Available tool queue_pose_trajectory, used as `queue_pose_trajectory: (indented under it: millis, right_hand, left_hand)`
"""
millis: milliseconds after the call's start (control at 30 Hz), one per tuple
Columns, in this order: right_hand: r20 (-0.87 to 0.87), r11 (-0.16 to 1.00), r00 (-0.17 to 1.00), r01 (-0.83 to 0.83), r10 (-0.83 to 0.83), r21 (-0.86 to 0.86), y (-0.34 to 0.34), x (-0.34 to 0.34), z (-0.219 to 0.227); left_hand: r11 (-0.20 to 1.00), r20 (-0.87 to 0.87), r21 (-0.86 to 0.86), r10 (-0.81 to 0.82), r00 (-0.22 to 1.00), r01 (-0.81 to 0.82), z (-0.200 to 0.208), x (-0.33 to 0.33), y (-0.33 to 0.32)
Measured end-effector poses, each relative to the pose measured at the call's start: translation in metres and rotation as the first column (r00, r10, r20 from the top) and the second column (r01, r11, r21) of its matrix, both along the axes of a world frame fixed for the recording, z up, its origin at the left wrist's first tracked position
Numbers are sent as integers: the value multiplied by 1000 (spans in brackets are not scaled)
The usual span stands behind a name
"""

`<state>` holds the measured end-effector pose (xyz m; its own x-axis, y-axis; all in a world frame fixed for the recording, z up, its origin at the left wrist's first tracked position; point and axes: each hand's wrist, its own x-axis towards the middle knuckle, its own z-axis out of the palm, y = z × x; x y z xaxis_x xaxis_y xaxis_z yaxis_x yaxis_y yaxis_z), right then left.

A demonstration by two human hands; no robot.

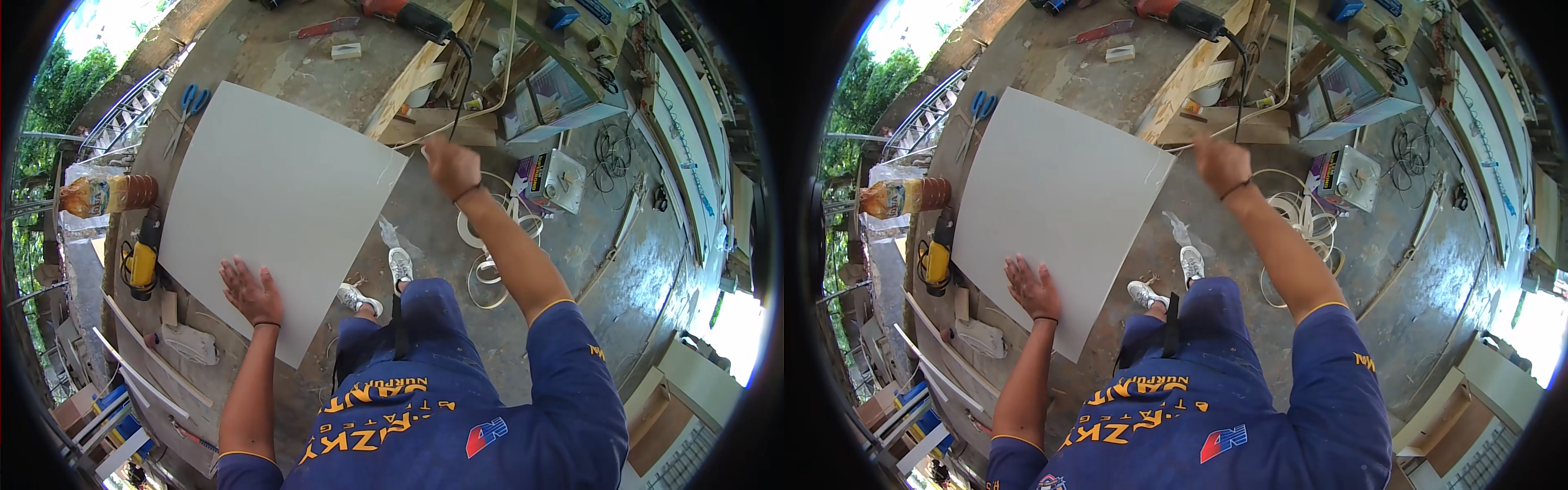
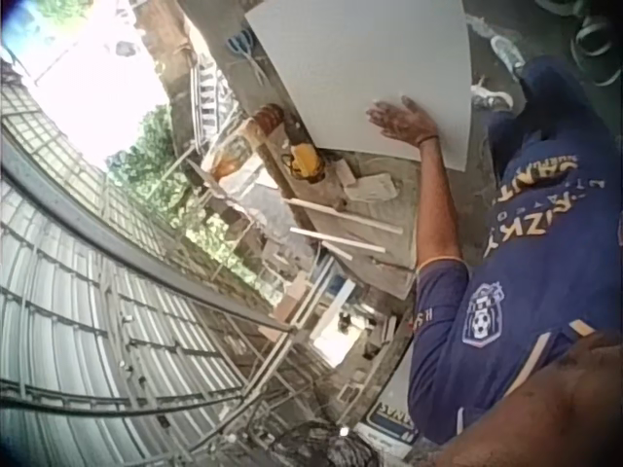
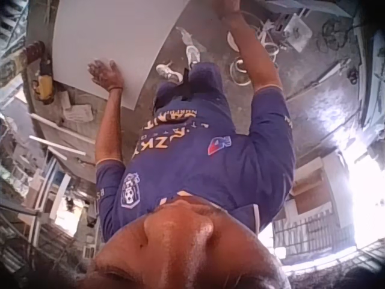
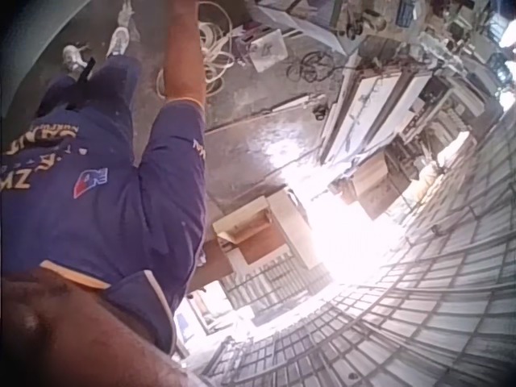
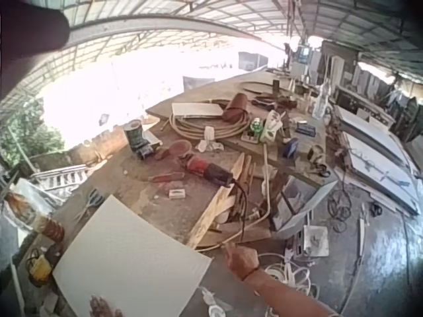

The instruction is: The person sands the edges of a square board with a sanding block and trims the excess edge banding along the edges and corners using a small blade.

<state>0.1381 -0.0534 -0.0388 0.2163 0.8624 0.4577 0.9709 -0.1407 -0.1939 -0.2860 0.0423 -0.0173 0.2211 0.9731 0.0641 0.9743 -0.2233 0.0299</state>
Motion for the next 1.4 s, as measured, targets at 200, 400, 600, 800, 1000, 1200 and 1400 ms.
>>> queue_pose_trajectory:
  millis: [200, 400, 600, 800, 1000, 1200, 1400]
  right_hand:
    - [58, 966, 974, -226, 220, 123, -16, -63, 19]
    - [156, 965, 984, 126, -91, -232, -4, 4, 9]
    - [-67, 933, 961, -243, 269, 266, -13, -62, 24]
    - [60, 976, 992, 118, -108, -182, -5, 5, 14]
    - [-177, 932, 925, -354, 335, -85, -17, -58, 26]
    - [27, 991, 999, -22, 26, -135, -1, 2, 18]
    - [-275, 932, 917, -335, 288, -139, -23, -70, 33]
  left_hand:
    - [999, 14, -42, 23, 1000, -22, 5, 2, 1]
    - [999, 19, -38, 17, 1000, -16, 4, 4, 0]
    - [1000, 32, -20, 7, 999, -7, 5, 0, 2]
    - [999, 35, -35, 9, 999, -7, 3, 2, 0]
    - [1000, 11, -25, 13, 1000, -13, 5, 1, -1]
    - [1000, 13, -29, 11, 1000, -11, 2, -1, 3]
    - [999, 12, -27, 23, 1000, -22, 0, -1, 1]
